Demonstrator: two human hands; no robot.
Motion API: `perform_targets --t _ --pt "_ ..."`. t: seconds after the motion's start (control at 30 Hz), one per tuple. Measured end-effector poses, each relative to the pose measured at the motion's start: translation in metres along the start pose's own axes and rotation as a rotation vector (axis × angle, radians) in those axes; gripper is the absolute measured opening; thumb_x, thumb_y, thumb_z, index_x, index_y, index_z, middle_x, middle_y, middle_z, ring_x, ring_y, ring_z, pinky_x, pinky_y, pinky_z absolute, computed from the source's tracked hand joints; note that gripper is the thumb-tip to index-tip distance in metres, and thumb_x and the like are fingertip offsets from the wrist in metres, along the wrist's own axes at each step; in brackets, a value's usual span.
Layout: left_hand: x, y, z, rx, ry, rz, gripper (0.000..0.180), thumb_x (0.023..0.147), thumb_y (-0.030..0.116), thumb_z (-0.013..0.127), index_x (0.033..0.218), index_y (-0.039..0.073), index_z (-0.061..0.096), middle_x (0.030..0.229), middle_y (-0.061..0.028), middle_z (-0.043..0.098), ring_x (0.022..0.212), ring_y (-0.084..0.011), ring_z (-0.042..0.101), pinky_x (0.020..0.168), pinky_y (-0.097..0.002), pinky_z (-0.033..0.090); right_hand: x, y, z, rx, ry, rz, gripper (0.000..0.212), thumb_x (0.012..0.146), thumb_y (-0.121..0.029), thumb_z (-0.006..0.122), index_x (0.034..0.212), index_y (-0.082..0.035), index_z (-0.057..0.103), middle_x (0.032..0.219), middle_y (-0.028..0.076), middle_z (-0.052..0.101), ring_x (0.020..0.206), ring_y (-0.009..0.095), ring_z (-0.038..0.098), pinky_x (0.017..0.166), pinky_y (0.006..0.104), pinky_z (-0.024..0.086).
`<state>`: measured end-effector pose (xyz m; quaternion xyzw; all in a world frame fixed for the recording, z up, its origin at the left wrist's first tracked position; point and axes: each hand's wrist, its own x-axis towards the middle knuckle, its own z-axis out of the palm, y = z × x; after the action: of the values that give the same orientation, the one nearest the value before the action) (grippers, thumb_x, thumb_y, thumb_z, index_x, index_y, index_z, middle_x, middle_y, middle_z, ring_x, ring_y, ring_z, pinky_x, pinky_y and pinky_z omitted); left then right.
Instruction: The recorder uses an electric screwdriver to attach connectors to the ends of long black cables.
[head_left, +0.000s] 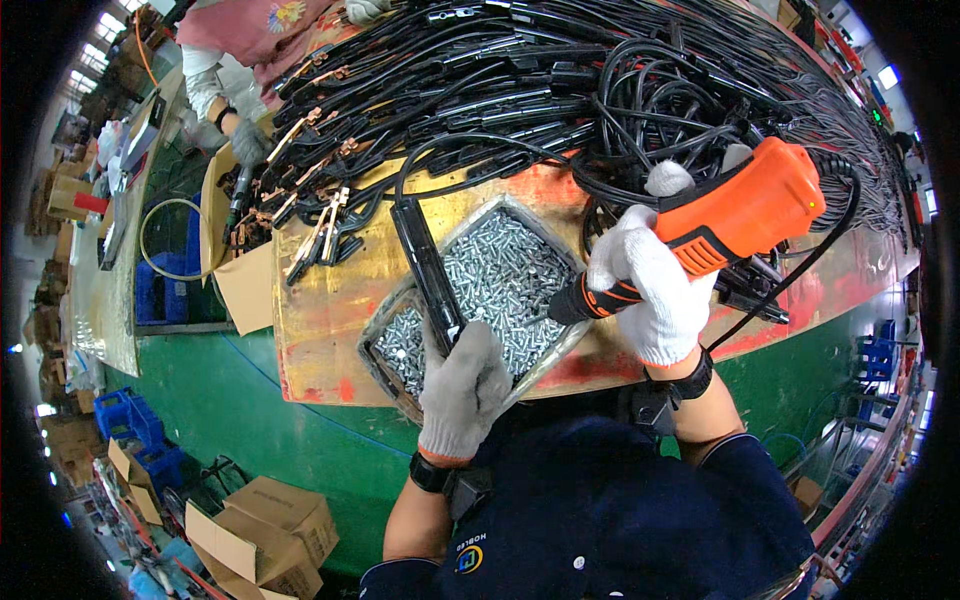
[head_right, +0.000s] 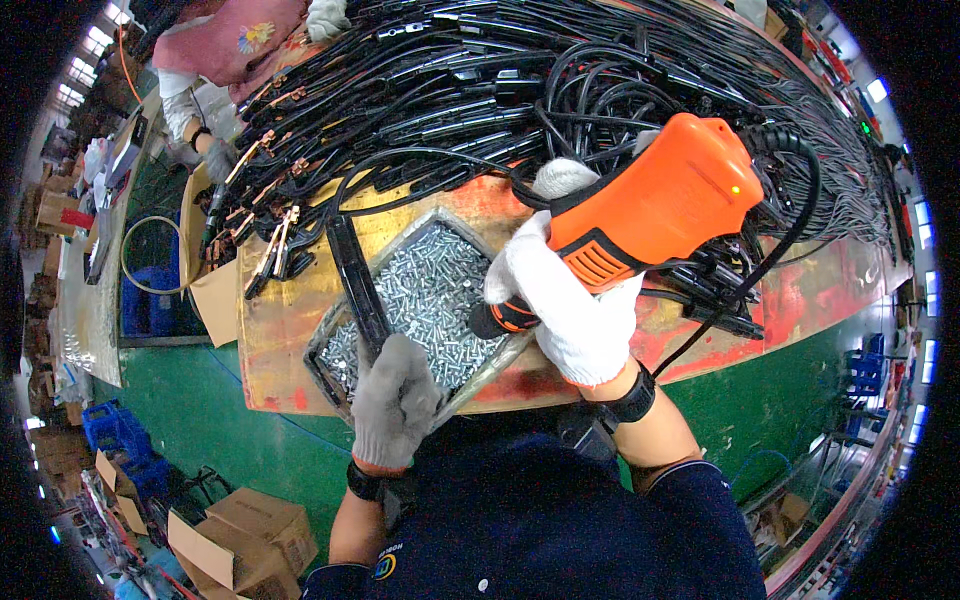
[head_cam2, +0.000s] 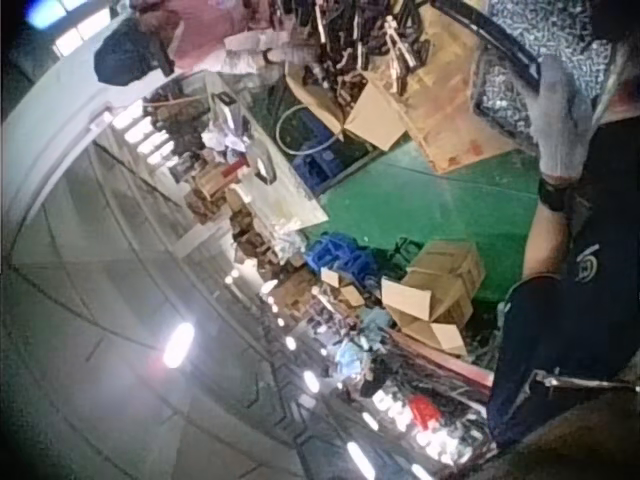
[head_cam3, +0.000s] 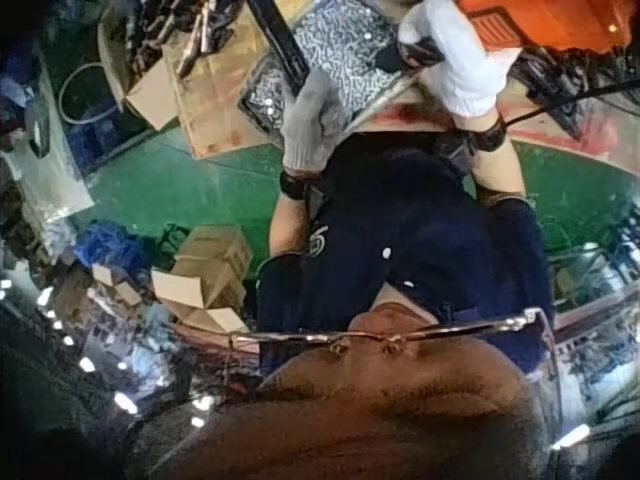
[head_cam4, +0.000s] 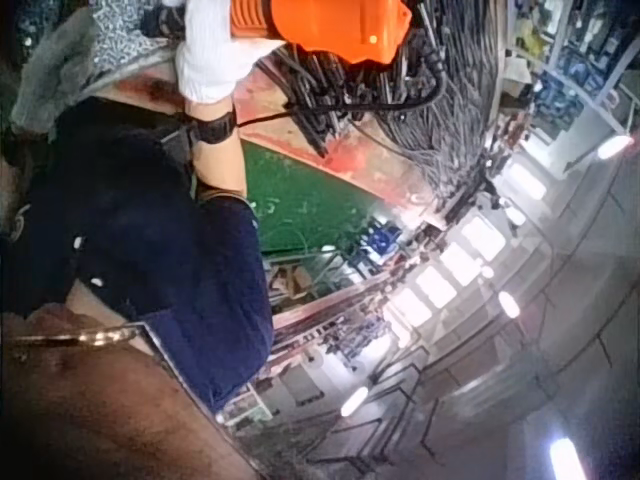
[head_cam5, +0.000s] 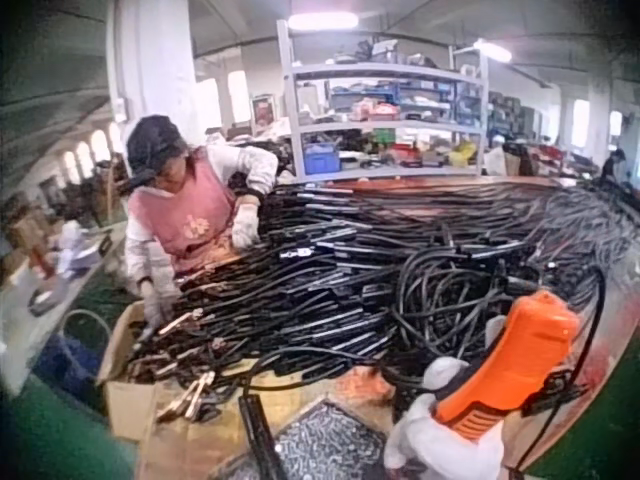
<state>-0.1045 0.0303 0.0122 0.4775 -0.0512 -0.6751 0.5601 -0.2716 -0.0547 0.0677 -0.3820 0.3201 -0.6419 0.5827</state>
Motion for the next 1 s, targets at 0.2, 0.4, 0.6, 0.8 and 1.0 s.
perform_targets --t 0.2,0.4,0.6,0.8,1.0 --pt "0.001 0.003 0.002 -0.047 -0.003 -0.038 0.017 0.089 0.008 0.062 0.094 0.008 0.046 0.059 0.0019 0.043 0.039 -0.0071 0.035 0.034 -0.0252 0.026 0.006 0.008 -0.005 -0.140 0.011 -0.005 0.060 0.087 -0.007 0.064 0.140 -0.003 0.036 0.076 0.007 0.055 0.058 0.018 0.055 0.054 0.0325 0.047" --pt "-0.001 0.004 0.004 -0.001 0.000 0.001 0.020 0.089 0.005 0.062 0.101 0.006 0.046 0.059 0.0003 0.048 0.038 -0.0074 0.039 0.034 -0.0247 0.027 0.018 -0.002 -0.008 0.107 0.054 -0.087 0.047 0.088 -0.004 0.063 0.130 0.001 0.042 0.075 0.009 0.058 0.060 0.020 0.059 0.057 0.0336 0.051" --pt "0.000 0.001 0.002 0.040 -0.010 0.009 0.041 0.084 -0.005 0.064 0.118 0.003 0.041 0.075 -0.0055 0.062 0.038 -0.0072 0.043 0.032 -0.0235 0.031 0.036 -0.013 -0.012 0.271 0.102 -0.143 0.044 0.089 -0.004 0.064 0.130 -0.004 0.048 0.079 0.003 0.052 0.070 0.012 0.050 0.065 0.0293 0.047" --pt "-0.002 0.003 0.007 0.104 -0.054 0.007 0.043 0.088 0.000 0.062 0.124 0.008 0.039 0.066 0.0007 0.053 0.041 -0.0059 0.044 0.032 -0.0221 0.031 0.036 -0.017 -0.001 0.333 0.090 -0.141 0.044 0.089 -0.005 0.066 0.130 -0.004 0.051 0.081 0.003 0.053 0.072 0.011 0.051 0.065 0.0289 0.048" --pt "0.000 0.004 0.007 0.084 -0.055 0.032 0.049 0.087 0.003 0.068 0.125 0.008 0.038 0.069 0.0000 0.053 0.041 -0.0061 0.044 0.032 -0.0227 0.031 0.017 -0.005 0.029 0.200 0.052 -0.083 0.021 0.091 -0.012 0.063 0.107 -0.001 0.054 0.078 0.002 0.043 0.071 0.013 0.044 0.067 0.0283 0.042"
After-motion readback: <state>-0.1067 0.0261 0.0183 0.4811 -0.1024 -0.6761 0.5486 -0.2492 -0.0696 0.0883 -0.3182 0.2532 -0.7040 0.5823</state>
